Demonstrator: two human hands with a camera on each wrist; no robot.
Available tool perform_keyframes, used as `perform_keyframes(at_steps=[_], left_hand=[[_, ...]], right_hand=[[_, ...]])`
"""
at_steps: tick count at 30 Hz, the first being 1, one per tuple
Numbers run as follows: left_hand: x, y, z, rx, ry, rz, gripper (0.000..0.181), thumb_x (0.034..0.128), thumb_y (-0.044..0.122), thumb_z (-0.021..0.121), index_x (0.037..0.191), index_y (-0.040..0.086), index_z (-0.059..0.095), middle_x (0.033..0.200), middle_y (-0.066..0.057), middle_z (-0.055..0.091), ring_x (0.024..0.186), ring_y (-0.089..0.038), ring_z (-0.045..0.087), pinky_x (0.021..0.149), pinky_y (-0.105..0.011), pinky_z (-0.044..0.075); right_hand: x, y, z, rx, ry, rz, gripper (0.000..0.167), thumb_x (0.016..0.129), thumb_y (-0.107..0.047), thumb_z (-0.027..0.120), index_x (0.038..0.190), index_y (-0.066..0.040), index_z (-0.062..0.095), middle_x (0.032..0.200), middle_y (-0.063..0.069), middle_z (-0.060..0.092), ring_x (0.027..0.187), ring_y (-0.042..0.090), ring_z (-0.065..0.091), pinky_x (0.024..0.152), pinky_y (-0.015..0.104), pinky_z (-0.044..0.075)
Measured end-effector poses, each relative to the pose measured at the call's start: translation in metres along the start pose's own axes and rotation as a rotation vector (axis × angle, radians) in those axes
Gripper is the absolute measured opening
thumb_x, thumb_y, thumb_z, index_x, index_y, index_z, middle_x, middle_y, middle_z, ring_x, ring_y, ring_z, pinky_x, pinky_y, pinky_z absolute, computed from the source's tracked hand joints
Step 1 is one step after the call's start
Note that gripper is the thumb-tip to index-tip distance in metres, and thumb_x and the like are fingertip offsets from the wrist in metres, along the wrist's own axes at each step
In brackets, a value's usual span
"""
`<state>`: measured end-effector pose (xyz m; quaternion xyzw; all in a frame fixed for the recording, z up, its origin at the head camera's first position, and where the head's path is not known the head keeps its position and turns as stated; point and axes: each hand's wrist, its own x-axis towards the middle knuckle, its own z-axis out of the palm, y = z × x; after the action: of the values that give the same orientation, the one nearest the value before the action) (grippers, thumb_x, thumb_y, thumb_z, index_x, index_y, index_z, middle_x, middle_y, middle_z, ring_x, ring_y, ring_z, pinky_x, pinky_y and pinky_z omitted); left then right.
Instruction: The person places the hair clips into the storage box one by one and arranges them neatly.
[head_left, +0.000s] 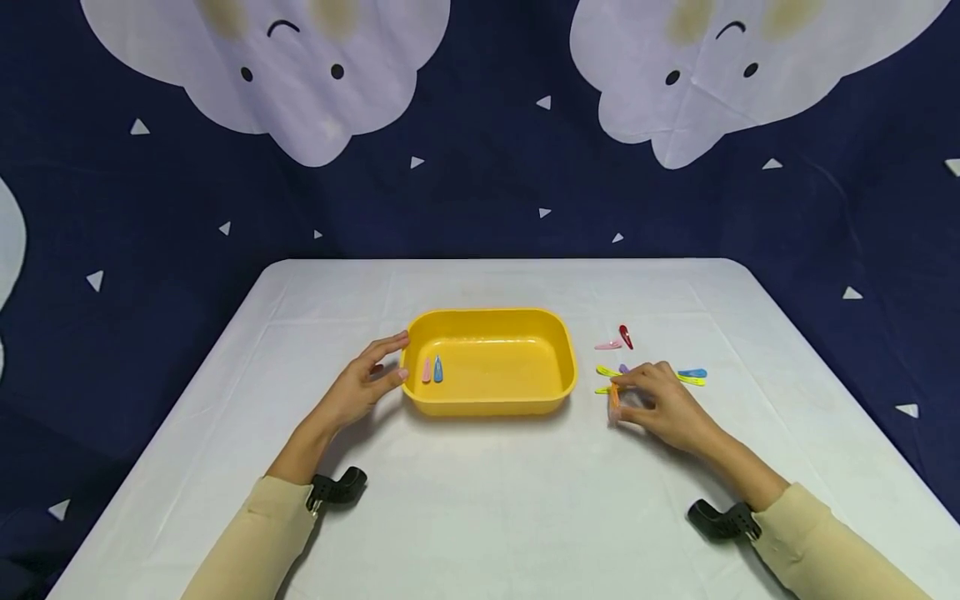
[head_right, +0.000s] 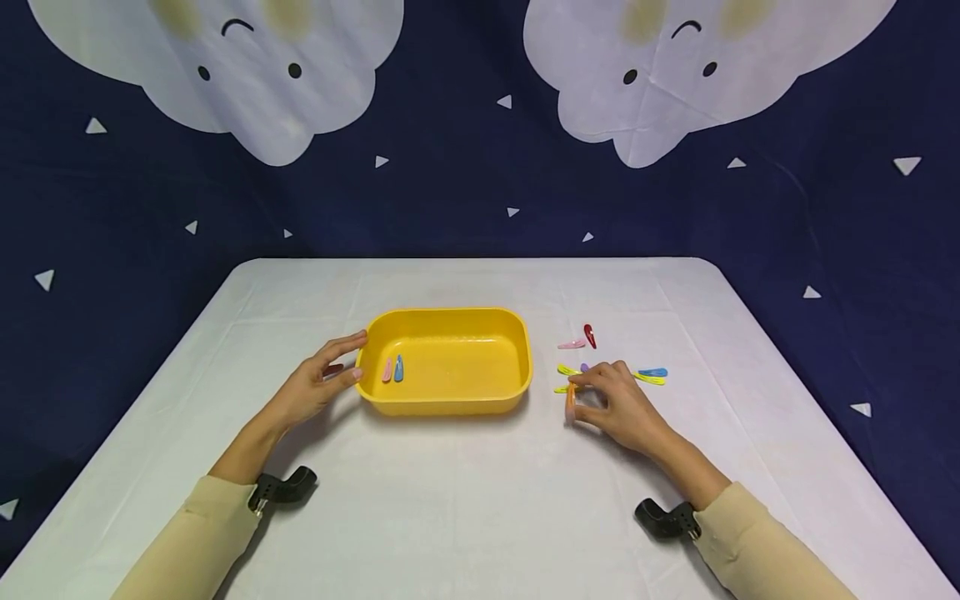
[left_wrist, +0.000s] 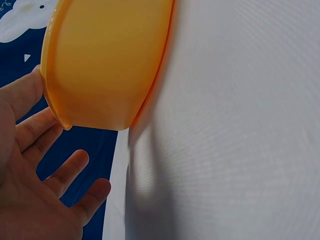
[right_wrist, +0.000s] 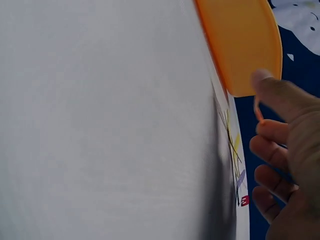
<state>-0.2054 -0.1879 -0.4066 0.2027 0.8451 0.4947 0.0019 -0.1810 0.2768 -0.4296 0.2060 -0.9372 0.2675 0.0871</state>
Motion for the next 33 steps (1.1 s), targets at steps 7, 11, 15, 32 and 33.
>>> perform_keyframes(at_steps=[7,11,15,32,33], left_hand=[[0.0,-0.001,0.001,-0.006,0.002,0.0,0.048,0.0931,0.017,0.059,0.138,0.006,0.046,0.151,-0.011,0.037,0.141,-0.032,0.03,0.107,-0.058,0.032],[0.0,-0.001,0.001,-0.007,0.003,-0.002,0.048,0.0929,0.018,0.06,0.138,0.005,0.046,0.151,-0.01,0.037,0.141,-0.032,0.03,0.107,-0.059,0.031],[0.0,0.0,0.001,-0.005,0.004,-0.003,0.048,0.0928,0.018,0.06,0.138,0.005,0.046,0.151,-0.01,0.037,0.141,-0.032,0.03,0.107,-0.059,0.032],[0.0,-0.001,0.002,-0.006,0.007,-0.004,0.048,0.0928,0.018,0.06,0.138,0.006,0.047,0.151,-0.01,0.037,0.142,-0.031,0.029,0.108,-0.058,0.032],[0.0,-0.001,0.002,-0.007,0.007,-0.003,0.048,0.0928,0.018,0.06,0.138,0.006,0.047,0.151,-0.01,0.037,0.141,-0.031,0.029,0.107,-0.058,0.032]], right_hand=[[0.007,-0.012,-0.008,0.038,-0.011,0.02,0.048,0.078,-0.035,0.076,0.119,-0.013,0.066,0.113,0.004,0.062,0.104,0.013,0.044,0.085,0.04,0.043],[0.009,-0.02,-0.013,0.058,-0.004,0.013,0.047,0.079,-0.033,0.076,0.119,-0.013,0.065,0.115,0.004,0.062,0.106,0.015,0.046,0.088,0.045,0.044],[0.014,-0.028,-0.02,0.071,0.014,0.012,0.045,0.08,-0.032,0.075,0.12,-0.014,0.065,0.117,0.004,0.062,0.108,0.016,0.047,0.09,0.044,0.045],[0.046,-0.059,-0.03,0.157,0.068,-0.08,0.045,0.077,-0.026,0.078,0.119,-0.016,0.065,0.114,-0.001,0.064,0.104,0.008,0.047,0.087,0.033,0.043],[0.048,-0.062,-0.029,0.164,0.065,-0.085,0.045,0.077,-0.026,0.078,0.119,-0.015,0.065,0.114,-0.001,0.064,0.105,0.008,0.047,0.087,0.034,0.044]])
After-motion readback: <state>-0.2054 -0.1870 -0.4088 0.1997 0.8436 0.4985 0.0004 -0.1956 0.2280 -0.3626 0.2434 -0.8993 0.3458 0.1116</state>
